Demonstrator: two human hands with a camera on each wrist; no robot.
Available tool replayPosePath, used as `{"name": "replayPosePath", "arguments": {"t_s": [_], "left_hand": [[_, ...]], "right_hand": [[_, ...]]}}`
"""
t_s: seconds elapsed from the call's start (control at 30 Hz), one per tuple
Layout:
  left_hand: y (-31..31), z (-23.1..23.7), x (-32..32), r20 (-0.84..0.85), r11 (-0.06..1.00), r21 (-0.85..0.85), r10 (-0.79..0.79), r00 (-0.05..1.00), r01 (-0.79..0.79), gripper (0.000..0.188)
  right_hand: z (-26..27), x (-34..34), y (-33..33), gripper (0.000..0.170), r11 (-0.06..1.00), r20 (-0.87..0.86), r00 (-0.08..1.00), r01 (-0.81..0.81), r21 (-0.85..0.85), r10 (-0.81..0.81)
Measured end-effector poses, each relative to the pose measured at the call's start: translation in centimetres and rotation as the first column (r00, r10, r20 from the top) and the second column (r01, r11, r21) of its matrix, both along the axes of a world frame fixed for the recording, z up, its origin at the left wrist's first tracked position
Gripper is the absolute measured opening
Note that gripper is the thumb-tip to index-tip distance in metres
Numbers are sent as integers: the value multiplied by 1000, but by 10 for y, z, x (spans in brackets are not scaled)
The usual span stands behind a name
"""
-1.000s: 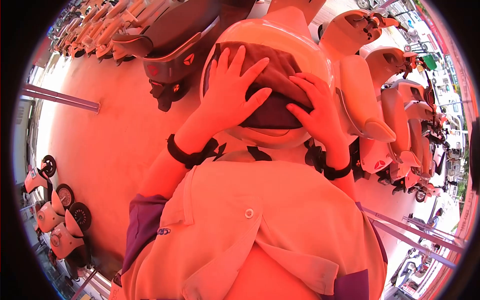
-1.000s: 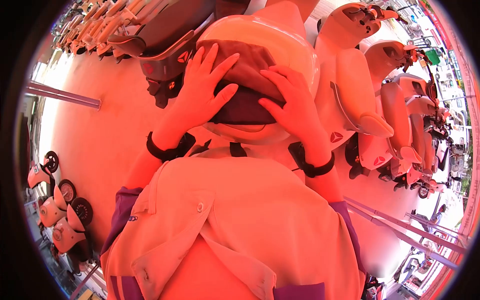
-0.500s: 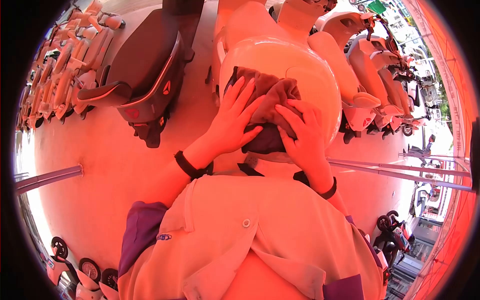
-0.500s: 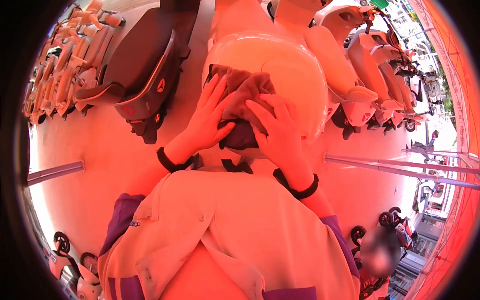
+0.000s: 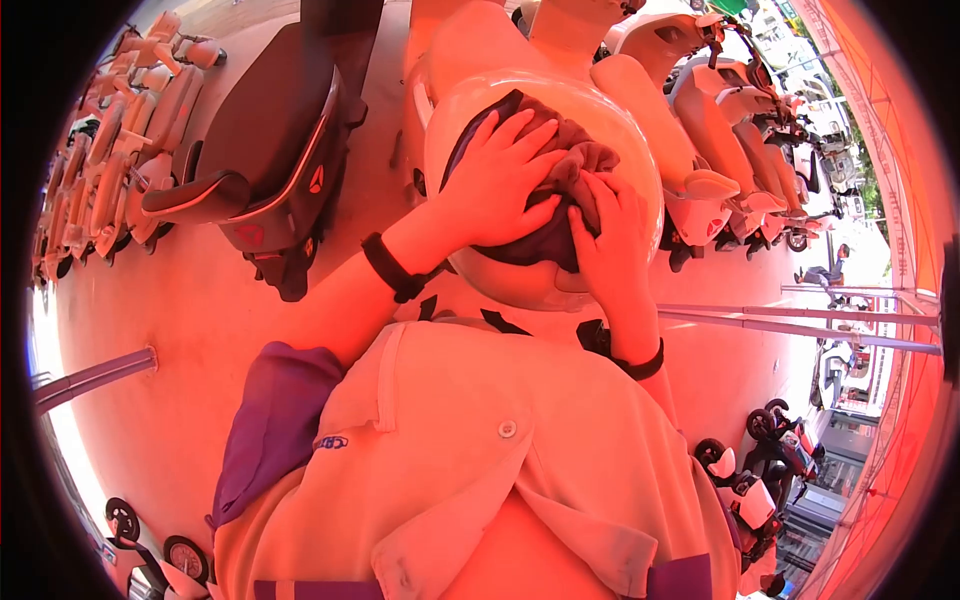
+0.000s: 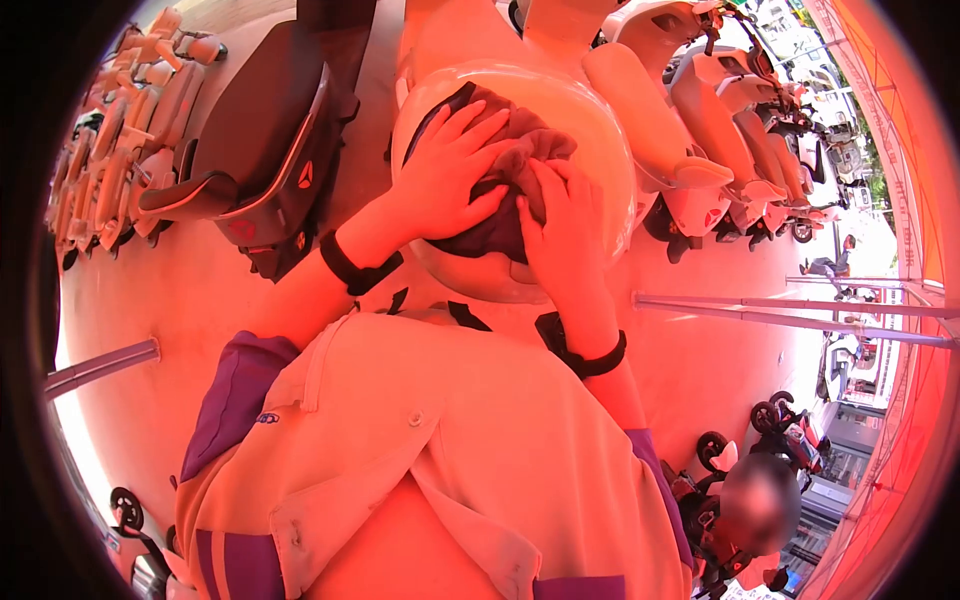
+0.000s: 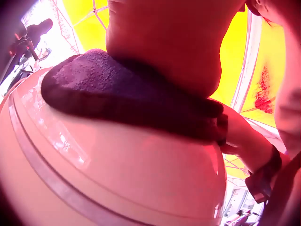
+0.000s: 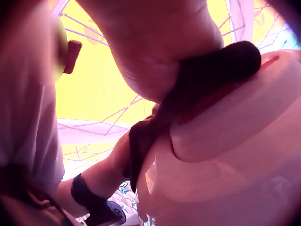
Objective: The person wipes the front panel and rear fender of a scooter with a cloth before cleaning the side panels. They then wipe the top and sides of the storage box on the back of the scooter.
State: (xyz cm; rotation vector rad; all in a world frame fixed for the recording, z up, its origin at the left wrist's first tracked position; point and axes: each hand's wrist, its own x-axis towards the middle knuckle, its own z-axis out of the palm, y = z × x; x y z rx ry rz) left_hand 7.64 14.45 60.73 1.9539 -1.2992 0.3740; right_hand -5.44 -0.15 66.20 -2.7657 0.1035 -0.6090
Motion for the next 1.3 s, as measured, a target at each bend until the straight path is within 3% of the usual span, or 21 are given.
{"name": "replayPosePath", "arguments": {"t_s": [0.17, 0.43, 0.7, 0.87, 0.97, 1.07, 1.1, 1.17, 1.3], "left_hand": [[-2, -8, 9, -10, 997, -51, 49, 999, -49, 50], [3, -8, 12, -11, 990, -136, -41, 999, 39, 48], [22, -15, 41, -30, 927, -152, -350, 936, 342, 50], [35, -44, 98, -20, 902, -178, -402, 915, 393, 59], [32, -56, 136, -56, 904, -216, -389, 920, 369, 63], [13, -71, 169, -212, 880, -347, -411, 887, 325, 59], [6, -75, 182, -389, 864, -398, -463, 796, 308, 57], [-7, -85, 197, -668, 840, -472, -539, 513, 267, 52], [-6, -86, 186, -618, 879, -434, -449, 645, 197, 50]], "right_hand": [[-6, 3, -4, 52, 995, -9, 999, -34, -99, 33], [9, -14, 3, 63, 997, -128, 990, -59, 49, 65], [7, 4, 31, 57, 992, -203, 973, 121, 47, -109], [18, 59, 81, 58, 971, -254, 938, 240, -14, -236], [7, 100, 99, 62, 940, -214, 920, 295, -169, -327], [2, 136, 109, 65, 918, -189, 909, 330, -220, -372], [-3, 144, 109, 65, 912, -173, 906, 345, -222, -385], [-9, 156, 109, 63, 910, -146, 914, 340, -238, -379], [-11, 151, 113, 58, 911, -65, 934, 325, -253, -351]]}}
